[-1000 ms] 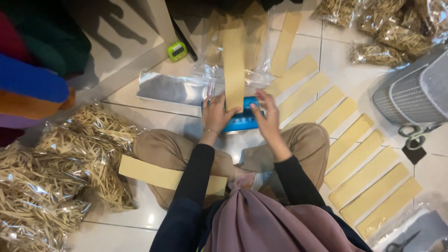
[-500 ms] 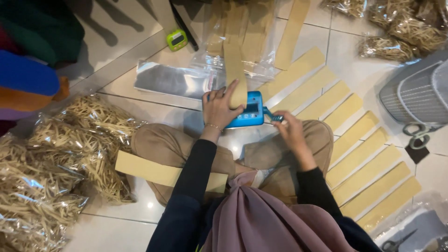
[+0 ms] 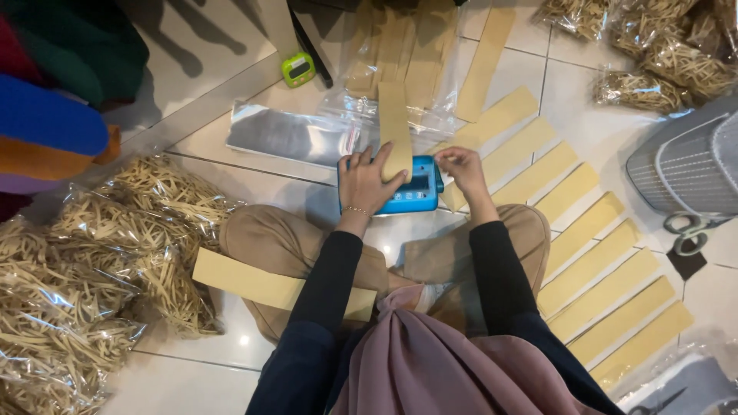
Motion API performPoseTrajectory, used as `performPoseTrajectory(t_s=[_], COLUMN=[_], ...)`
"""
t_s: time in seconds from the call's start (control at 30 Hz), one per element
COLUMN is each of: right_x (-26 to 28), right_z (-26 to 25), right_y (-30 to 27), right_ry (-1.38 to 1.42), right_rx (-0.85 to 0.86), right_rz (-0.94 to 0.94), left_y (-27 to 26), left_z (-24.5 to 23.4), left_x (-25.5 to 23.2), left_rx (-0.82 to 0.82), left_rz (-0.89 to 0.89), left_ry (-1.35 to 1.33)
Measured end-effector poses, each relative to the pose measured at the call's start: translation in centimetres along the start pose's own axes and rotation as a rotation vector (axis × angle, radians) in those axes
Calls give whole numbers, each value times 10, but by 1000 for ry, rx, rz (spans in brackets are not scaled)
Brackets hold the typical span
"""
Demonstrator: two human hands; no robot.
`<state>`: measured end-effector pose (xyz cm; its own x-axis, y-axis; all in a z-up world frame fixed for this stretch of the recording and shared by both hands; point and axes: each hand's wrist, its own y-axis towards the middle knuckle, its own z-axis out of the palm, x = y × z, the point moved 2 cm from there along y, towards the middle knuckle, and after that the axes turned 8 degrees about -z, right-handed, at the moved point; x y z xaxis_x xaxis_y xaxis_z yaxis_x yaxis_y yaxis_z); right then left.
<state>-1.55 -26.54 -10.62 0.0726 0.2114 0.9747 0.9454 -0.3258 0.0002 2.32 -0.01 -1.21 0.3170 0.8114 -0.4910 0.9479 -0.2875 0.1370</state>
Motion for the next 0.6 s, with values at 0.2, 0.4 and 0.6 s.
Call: performPoseTrajectory(t_s=[0.2,0.4,0.6], right_x=[-67,128,170], right_z=[-9,1,-18], right_y=[-31,-138,-137], right_ry=[-536,-550,-137], right_rx=[277,366,97], right_rz=[79,82,48], left_y=[0,0,1], left_z=[0,0,-1], left_x=[-1,-1,-3], left_rx=[-30,-20,-2], left_rz=[-13,-21,-18], left_ry=[17,9,28])
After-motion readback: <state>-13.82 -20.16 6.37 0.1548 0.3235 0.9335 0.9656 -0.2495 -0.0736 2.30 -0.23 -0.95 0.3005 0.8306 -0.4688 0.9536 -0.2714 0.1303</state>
